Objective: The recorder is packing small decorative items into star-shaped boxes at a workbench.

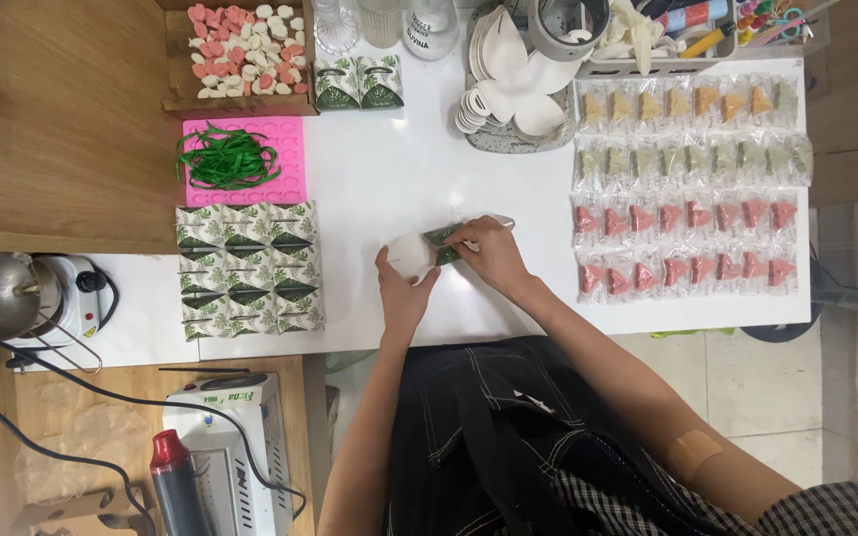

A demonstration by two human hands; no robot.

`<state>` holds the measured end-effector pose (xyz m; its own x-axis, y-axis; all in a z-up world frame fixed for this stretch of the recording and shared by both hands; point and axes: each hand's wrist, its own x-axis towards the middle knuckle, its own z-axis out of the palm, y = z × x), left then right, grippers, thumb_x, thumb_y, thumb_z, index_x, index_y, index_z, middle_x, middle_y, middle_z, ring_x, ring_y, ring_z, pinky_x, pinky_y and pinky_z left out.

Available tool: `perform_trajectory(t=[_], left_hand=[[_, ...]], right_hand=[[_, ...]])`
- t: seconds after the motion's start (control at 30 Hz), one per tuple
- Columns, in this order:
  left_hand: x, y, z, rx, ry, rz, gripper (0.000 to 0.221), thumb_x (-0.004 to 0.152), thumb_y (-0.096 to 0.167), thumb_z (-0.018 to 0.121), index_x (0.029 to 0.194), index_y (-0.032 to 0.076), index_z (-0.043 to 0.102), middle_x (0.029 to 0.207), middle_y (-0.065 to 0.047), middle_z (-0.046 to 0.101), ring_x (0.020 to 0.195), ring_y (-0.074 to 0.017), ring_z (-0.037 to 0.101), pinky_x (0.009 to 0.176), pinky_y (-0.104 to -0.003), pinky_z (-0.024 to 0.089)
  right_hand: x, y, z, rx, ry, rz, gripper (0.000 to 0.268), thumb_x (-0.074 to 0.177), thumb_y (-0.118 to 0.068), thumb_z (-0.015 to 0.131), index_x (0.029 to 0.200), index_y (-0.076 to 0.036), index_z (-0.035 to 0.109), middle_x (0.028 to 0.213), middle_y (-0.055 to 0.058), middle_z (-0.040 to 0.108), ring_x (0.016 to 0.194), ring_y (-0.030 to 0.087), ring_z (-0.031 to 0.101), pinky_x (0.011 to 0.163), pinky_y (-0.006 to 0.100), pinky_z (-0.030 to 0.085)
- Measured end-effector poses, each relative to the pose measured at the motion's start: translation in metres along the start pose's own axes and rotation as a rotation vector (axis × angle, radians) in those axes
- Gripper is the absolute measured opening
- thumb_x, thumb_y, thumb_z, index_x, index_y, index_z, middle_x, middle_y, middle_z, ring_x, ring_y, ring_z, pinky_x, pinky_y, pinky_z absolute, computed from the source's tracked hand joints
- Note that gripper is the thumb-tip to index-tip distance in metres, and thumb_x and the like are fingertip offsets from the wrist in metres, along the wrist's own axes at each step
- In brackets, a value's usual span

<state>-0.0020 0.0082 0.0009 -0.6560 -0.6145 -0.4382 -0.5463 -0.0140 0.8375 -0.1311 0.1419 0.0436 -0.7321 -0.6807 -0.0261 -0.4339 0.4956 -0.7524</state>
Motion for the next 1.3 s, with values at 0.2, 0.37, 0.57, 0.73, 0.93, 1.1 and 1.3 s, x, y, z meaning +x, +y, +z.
perform_trajectory(t=[0.2,0.37,0.57,0.73,0.93,1.1,1.3], left_hand=[[-0.013,0.019,0.005,0.219,-0.034,0.333,0.062,0.092,0.013,0.072,0.150,0.019,0.049,0.125,-0.008,0.067,0.094,-0.0231,0.072,0.081,-0.038,0.058],[-0.005,0.012,0.006,0.394,-0.019,0.507,0.047,0.094,0.013,0.069,0.141,0.020,0.063,0.112,-0.006,0.066,0.099,-0.0257,0.067,0.082,-0.042,0.056],[0.002,0.005,0.004,0.480,-0.012,0.613,0.041,0.094,0.015,0.069,0.135,0.018,0.067,0.109,-0.004,0.065,0.100,-0.0259,0.065,0.084,-0.042,0.055],[-0.002,0.021,0.000,0.412,-0.032,0.611,0.037,0.093,0.015,0.069,0.130,0.016,0.068,0.117,-0.004,0.066,0.101,-0.0273,0.066,0.083,-0.041,0.056],[-0.003,0.023,-0.001,0.369,-0.067,0.561,0.031,0.096,0.014,0.066,0.127,0.017,0.069,0.124,-0.004,0.066,0.101,-0.0281,0.070,0.084,-0.041,0.058],[-0.006,0.034,-0.003,0.312,-0.072,0.539,0.022,0.097,0.017,0.067,0.119,0.014,0.071,0.120,-0.003,0.067,0.098,-0.0273,0.070,0.079,-0.040,0.057],[0.005,0.029,0.010,0.362,-0.145,0.460,0.022,0.097,0.018,0.065,0.118,0.011,0.063,0.121,-0.007,0.058,0.087,-0.0266,0.071,0.073,-0.042,0.057]], right_hand=[[-0.001,0.005,0.002,0.053,0.001,0.081,0.013,0.081,-0.006,0.075,0.093,-0.008,0.079,0.100,0.006,0.073,0.080,0.023,0.070,0.076,0.036,0.058],[-0.001,0.008,0.003,-0.047,0.058,0.001,0.013,0.077,-0.005,0.079,0.090,-0.007,0.080,0.094,0.006,0.072,0.080,0.025,0.068,0.073,0.037,0.055],[0.000,0.013,0.006,0.019,0.087,0.026,0.015,0.078,-0.003,0.078,0.092,-0.005,0.080,0.090,0.009,0.072,0.077,0.023,0.069,0.071,0.034,0.057],[0.001,0.008,0.004,0.078,0.044,0.126,0.013,0.080,-0.004,0.078,0.093,-0.005,0.080,0.087,0.011,0.071,0.073,0.021,0.070,0.068,0.033,0.057],[0.002,0.007,0.004,0.093,0.065,0.159,0.016,0.080,-0.004,0.078,0.096,-0.005,0.080,0.086,0.011,0.069,0.073,0.020,0.070,0.068,0.033,0.057],[0.001,0.008,0.006,0.139,0.033,0.139,0.017,0.080,-0.003,0.077,0.097,-0.003,0.080,0.088,0.012,0.068,0.076,0.021,0.069,0.072,0.032,0.058],[-0.002,0.011,0.000,0.422,0.020,0.278,0.024,0.089,-0.003,0.067,0.114,-0.002,0.071,0.104,0.008,0.076,0.096,0.014,0.074,0.086,0.027,0.061]])
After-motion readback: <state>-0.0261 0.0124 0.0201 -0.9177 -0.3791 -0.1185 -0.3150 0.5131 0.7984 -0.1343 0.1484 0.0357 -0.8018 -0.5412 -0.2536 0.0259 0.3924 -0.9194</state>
